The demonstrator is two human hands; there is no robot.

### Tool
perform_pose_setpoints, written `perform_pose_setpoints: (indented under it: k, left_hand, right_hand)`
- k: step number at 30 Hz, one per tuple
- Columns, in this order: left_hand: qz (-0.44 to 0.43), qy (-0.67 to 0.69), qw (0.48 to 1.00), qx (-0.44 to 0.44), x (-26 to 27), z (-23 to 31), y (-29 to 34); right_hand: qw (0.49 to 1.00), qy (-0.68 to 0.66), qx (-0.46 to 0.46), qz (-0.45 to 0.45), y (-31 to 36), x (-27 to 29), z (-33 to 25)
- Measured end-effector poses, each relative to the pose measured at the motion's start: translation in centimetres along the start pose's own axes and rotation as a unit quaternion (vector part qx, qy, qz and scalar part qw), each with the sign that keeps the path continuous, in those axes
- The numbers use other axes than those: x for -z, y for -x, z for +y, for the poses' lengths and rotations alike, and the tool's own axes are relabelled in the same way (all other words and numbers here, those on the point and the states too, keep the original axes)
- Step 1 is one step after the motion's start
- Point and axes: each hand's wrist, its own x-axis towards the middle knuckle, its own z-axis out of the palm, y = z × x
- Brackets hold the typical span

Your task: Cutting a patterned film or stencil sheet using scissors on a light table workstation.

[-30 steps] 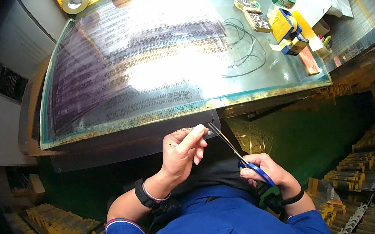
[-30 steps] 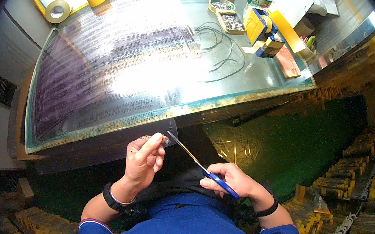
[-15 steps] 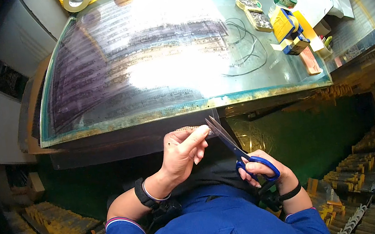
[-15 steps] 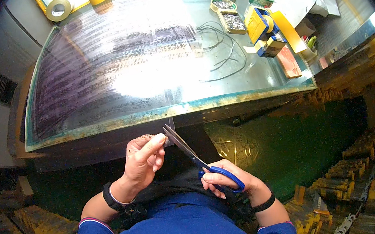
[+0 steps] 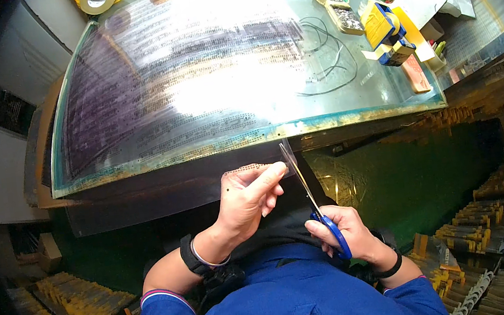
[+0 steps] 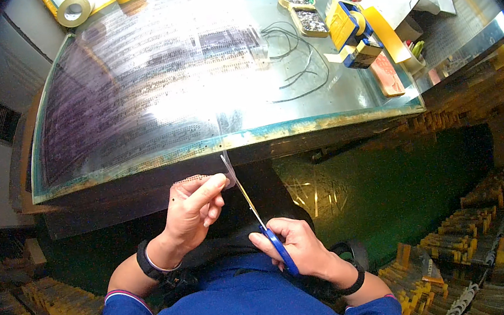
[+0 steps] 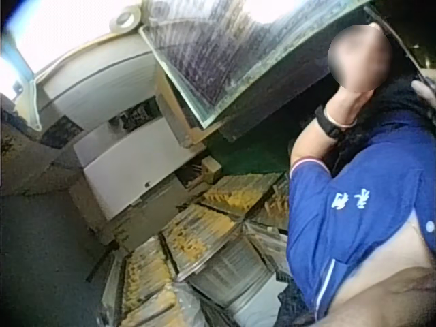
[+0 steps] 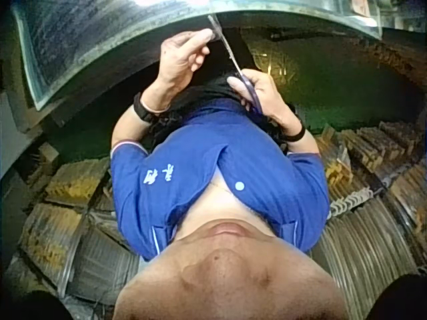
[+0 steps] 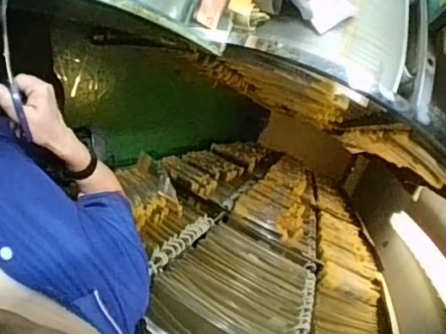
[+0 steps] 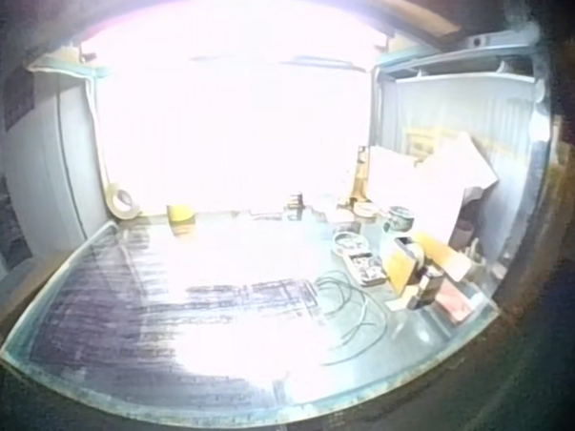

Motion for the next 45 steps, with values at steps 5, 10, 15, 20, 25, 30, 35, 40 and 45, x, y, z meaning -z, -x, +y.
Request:
perform_pose_setpoints:
  k: [5,10,15,20,25,30,35,40,45]
  left_hand:
    - [-0.002,-0.001,1.0,0.005,-0.1,0.1,-0.1]
    - [0.008,-0.017,1.0,-0.001,-0.5,-0.1,-0.2]
    - [0.013,-0.014,1.0,0.006,-1.0,0.3,-0.3]
    - [0.007,-0.014,1.0,0.011,-1.2,-0.1,-0.2]
    - [0.0,-0.009,1.0,0.016,-1.3,-0.2,-0.1]
    - [-0.008,-0.016,1.0,0.012,-1.2,-0.3,-0.1]
    - [-0.016,-0.013,1.0,0.022,-1.4,-0.4,0.1]
    - [-0.023,-0.014,0.999,0.031,-1.6,-0.7,0.4]
    - [-0.039,-0.01,0.999,0.03,-1.4,-0.8,0.5]
  right_hand:
    - [0.995,0.061,0.053,0.054,-0.1,-0.5,0.4]
    - [0.983,0.112,0.104,0.101,-0.4,-0.9,1.1]
    - [0.972,0.129,0.141,0.135,-0.9,-1.2,1.1]
    - [0.97,0.127,0.148,0.147,-1.5,-1.2,0.9]
    - [0.967,0.133,0.154,0.154,-1.5,-1.2,0.7]
    - [0.959,0.166,0.163,0.162,-1.3,-1.2,0.6]
    - [0.961,0.153,0.16,0.166,-1.6,-1.2,1.0]
    - [0.961,0.143,0.163,0.174,-2.0,-1.3,0.7]
    - [0.96,0.159,0.154,0.17,-1.8,-1.2,0.4]
